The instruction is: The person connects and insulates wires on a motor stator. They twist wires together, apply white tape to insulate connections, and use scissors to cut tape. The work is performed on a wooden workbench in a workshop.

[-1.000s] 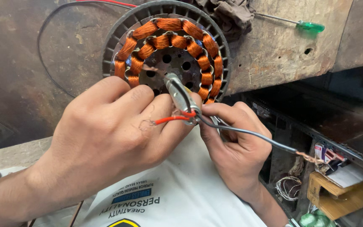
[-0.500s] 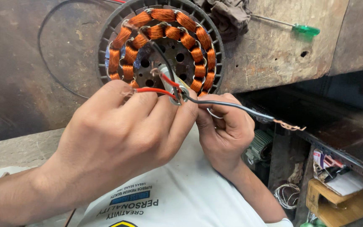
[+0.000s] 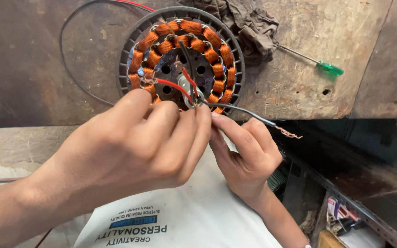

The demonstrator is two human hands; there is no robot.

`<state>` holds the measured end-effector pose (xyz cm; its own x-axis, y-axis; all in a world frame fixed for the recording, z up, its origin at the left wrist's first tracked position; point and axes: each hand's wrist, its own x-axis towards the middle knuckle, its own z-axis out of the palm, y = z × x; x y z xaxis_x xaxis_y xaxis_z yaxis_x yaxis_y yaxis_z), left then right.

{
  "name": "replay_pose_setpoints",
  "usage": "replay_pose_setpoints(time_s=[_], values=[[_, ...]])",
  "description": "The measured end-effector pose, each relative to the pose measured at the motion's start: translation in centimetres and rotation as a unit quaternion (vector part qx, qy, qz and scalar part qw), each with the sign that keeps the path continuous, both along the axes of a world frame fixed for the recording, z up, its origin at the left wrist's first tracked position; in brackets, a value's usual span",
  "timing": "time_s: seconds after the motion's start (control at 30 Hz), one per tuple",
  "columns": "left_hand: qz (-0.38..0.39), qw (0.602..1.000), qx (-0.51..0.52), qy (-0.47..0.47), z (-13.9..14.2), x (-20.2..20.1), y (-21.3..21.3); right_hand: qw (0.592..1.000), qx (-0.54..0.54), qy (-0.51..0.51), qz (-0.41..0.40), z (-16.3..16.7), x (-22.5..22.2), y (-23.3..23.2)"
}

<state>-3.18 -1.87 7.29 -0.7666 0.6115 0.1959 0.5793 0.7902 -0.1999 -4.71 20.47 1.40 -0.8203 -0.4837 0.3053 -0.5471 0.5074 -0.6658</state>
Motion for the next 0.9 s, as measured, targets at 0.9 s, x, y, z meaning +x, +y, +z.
replay_pose_setpoints(time_s=[0.9], values=[[0.16,0.946,-0.028,-0.281,2.3,-1.6,3.1,0.978,-0.057,-0.196,0.048,-0.2,-1.8,0.8]])
